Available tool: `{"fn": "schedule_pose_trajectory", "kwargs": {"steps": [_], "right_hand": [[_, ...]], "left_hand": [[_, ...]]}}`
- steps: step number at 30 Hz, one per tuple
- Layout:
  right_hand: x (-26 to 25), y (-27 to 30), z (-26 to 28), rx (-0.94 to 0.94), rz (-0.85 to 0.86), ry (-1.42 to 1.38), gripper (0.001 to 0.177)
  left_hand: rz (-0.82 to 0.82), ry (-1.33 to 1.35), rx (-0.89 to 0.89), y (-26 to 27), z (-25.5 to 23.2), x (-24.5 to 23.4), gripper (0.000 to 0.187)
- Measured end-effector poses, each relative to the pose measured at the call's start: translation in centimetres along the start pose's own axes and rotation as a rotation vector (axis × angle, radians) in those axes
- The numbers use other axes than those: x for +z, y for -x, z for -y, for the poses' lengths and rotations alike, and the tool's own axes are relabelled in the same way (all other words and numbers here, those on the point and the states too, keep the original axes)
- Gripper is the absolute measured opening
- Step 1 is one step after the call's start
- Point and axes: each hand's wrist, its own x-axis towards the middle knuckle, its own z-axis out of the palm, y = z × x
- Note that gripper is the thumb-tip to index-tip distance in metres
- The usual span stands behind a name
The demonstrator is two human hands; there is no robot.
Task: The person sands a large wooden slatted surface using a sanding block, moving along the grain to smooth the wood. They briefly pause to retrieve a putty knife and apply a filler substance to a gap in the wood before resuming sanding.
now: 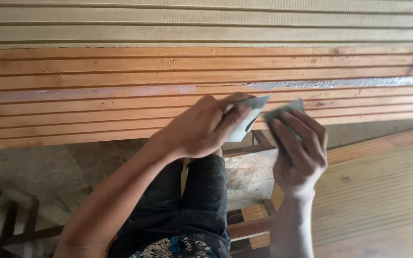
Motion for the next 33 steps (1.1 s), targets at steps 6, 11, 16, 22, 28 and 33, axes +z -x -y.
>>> {"fn": "schedule_pose_trajectory", "kwargs": {"steps": [6, 11, 16, 22, 28, 33], "right_hand": [[1.4, -2.3, 2.9, -0.072, 0.186, -0.044, 0.032], [1.6, -3.0, 3.8, -0.096, 0.228, -0.07, 0.034], [1.3, -2.8, 3.9, -0.125, 0.279, -0.023, 0.036], [1.5, -2.1, 3.7, -0.168, 0.41, 0.03, 0.034], [1.4, -1.6, 3.3, -0.199, 0.443, 0.06, 0.035], [0.1, -1.1, 4.6, 0.045, 0.208, -0.246, 0.03]], "left_hand": [[-0.206, -0.241, 0.036, -0.1, 0.0, 0.3, 0.044], [-0.265, -0.198, 0.178, 0.0, 1.2, -0.6, 0.037], [-0.227, -0.195, 0.117, 0.4, 1.7, -1.0, 0.034], [-0.135, -0.247, -0.063, 0.3, 2.7, -1.5, 0.038], [-0.147, -0.042, -0.16, 0.8, 3.8, -4.1, 0.037], [-0.291, 0.11, 0.14, 1.9, 3.2, -6.7, 0.049]]}}
